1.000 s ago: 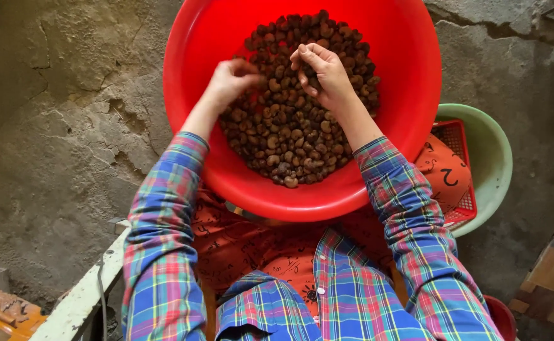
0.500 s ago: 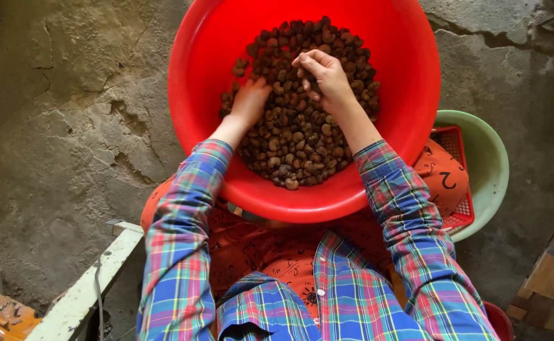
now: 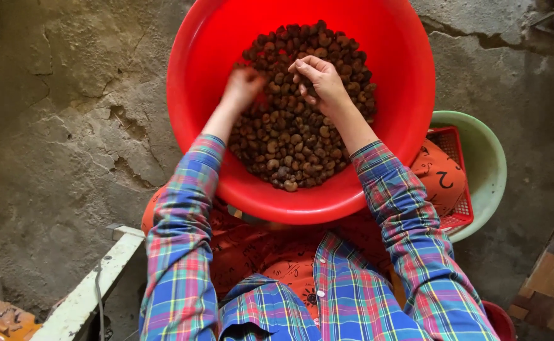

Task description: The person sorts cashews by hand in a large red bowl to remove damaged or off-grade nuts.

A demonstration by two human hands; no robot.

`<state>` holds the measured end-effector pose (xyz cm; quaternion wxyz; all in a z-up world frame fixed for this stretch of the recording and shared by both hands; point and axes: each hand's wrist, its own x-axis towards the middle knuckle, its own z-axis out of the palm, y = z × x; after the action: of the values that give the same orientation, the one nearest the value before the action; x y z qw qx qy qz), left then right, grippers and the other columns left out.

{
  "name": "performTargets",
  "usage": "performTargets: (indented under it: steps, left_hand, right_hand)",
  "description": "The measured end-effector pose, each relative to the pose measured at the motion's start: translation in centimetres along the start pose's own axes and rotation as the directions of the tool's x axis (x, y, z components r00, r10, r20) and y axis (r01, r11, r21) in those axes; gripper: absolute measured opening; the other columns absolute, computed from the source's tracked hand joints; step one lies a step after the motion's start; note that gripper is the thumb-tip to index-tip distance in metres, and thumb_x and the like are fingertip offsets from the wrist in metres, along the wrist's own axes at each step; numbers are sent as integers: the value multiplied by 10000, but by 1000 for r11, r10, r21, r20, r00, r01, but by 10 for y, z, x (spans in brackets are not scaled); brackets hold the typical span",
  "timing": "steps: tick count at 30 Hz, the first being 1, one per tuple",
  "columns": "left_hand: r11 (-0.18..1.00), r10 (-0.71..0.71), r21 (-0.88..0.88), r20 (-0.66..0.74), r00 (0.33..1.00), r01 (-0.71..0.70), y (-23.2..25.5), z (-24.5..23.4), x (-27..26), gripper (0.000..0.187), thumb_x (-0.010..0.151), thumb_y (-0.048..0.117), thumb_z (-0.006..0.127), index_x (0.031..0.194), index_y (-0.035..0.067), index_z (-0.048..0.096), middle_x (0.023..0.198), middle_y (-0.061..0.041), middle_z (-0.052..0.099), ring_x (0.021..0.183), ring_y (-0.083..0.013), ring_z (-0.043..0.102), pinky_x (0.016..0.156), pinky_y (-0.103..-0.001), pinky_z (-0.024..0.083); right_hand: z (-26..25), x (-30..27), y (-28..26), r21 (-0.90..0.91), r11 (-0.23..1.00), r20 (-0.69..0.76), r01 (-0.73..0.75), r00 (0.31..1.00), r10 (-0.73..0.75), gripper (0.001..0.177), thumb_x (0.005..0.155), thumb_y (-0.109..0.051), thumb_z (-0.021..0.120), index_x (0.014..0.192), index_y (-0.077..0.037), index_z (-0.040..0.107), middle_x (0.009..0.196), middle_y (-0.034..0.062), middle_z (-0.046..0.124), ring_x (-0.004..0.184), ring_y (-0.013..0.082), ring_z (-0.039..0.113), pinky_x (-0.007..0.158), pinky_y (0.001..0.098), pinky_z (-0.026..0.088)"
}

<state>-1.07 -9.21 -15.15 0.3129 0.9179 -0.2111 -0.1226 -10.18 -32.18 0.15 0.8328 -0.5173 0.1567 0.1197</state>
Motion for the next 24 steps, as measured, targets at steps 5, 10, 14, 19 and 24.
performTargets:
  steps: [5,10,14,19,24]
  left_hand:
    - [472,46,-852,280,959,226,101,-104,-16,135,946,165,746,1025,72,686,883,-67,741,777,-142,733,682,-228,604]
    - [617,99,-781,205,974,102,132,-101,-17,185,981,185,723,1141,111,669,882,-39,738,749,-90,668,629,-203,541]
    - [862,157,-452,-196,968,-231,110,-70,-5,154,957,68,695,1096,110,747,911,5,782,675,-70,620,577,-207,498]
    - [848,410,384,-37,911,-366,-3,3,6,200,799,172,711,989,117,743,1046,-124,687,915,-402,623,760,-492,537]
    - [738,312,660,-148,939,-141,-31,-1,7,106,838,143,660,927,115,712,1063,-124,645,896,-373,595,733,-482,518]
  right_hand:
    - [9,2,1,-32,999,15,-8,1000,9,341,1010,-403,590,1074,-82,687,878,32,674,524,54,569,346,190,306]
    - [14,-6,-4,1,1000,5,-14,1000,14,342,958,-433,642,1060,-108,667,731,2,640,490,56,549,359,186,309]
    - [-2,6,1,208,974,-27,88,996,-85,182,976,-238,702,939,-64,664,796,42,646,500,71,550,346,186,296]
    - [-3,-2,-14,323,933,6,156,986,-167,211,953,-271,733,874,-92,652,816,50,681,505,87,576,351,204,300]
    - [-4,-1,-10,300,937,15,177,982,-190,137,982,-178,711,908,-85,644,874,65,703,531,80,590,362,205,320]
